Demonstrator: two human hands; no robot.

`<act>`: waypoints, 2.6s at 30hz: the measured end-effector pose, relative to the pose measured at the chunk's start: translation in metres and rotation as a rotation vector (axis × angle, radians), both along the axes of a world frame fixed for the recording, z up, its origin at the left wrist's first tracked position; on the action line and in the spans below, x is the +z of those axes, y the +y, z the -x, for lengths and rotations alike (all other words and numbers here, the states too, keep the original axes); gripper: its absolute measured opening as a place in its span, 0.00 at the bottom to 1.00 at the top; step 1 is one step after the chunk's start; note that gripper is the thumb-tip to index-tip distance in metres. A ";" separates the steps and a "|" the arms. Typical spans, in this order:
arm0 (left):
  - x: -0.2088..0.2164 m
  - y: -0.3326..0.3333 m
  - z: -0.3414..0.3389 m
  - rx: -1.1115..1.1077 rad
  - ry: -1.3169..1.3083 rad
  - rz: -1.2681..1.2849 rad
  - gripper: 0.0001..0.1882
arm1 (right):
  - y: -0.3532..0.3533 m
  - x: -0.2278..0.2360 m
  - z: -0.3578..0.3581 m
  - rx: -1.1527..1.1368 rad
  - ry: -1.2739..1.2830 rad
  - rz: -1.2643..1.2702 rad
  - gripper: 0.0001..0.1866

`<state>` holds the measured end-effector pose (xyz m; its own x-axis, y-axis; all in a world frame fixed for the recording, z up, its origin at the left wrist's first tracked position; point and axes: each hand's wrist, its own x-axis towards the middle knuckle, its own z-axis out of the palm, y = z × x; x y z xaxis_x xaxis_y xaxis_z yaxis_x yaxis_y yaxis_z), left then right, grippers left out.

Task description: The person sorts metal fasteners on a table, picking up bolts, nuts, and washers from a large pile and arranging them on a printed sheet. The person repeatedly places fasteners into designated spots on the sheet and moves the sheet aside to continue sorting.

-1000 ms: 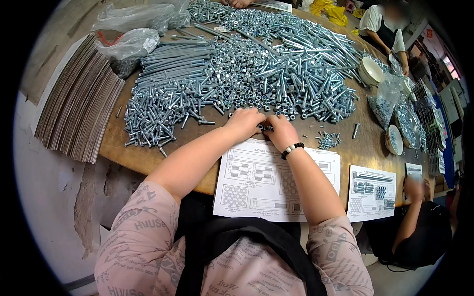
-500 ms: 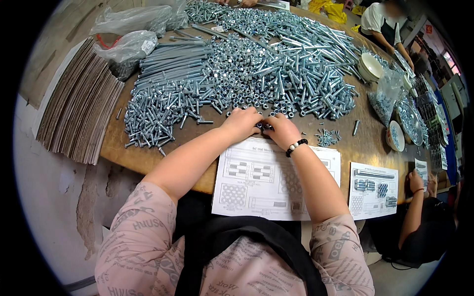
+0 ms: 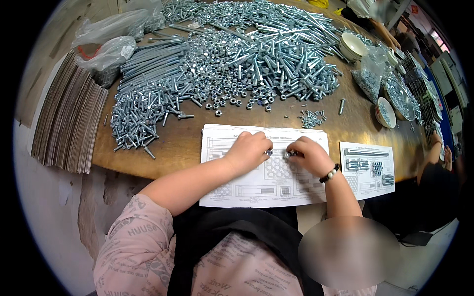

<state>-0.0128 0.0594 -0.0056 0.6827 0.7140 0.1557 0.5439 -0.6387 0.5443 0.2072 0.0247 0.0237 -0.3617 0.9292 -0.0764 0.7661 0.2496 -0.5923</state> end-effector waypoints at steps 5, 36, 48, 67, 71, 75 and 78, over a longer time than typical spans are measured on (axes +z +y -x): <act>0.000 -0.011 -0.010 -0.037 0.012 0.068 0.09 | -0.019 -0.003 0.000 -0.016 -0.063 -0.088 0.11; -0.016 0.093 0.020 0.371 0.134 -0.077 0.15 | 0.115 -0.043 0.094 -0.172 -0.268 -0.173 0.14; -0.022 0.097 0.017 0.375 0.169 -0.038 0.11 | 0.122 -0.051 0.087 -0.149 -0.243 -0.202 0.10; -0.004 -0.050 0.003 -0.052 -0.072 -0.003 0.18 | -0.058 0.003 0.008 -0.119 -0.074 -0.048 0.18; -0.007 -0.049 -0.015 0.033 -0.099 -0.020 0.25 | -0.044 -0.002 0.019 -0.112 -0.002 -0.094 0.23; -0.006 -0.039 -0.021 0.004 -0.075 0.002 0.25 | -0.032 -0.006 0.019 -0.083 -0.058 -0.063 0.23; -0.009 -0.036 -0.022 -0.027 -0.043 0.011 0.24 | -0.030 -0.005 0.018 -0.069 -0.070 -0.043 0.22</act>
<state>0.0090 0.0236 -0.0145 0.6944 0.6973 0.1775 0.5024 -0.6464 0.5743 0.1895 -0.0054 0.0186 -0.2920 0.9546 -0.0590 0.8217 0.2188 -0.5262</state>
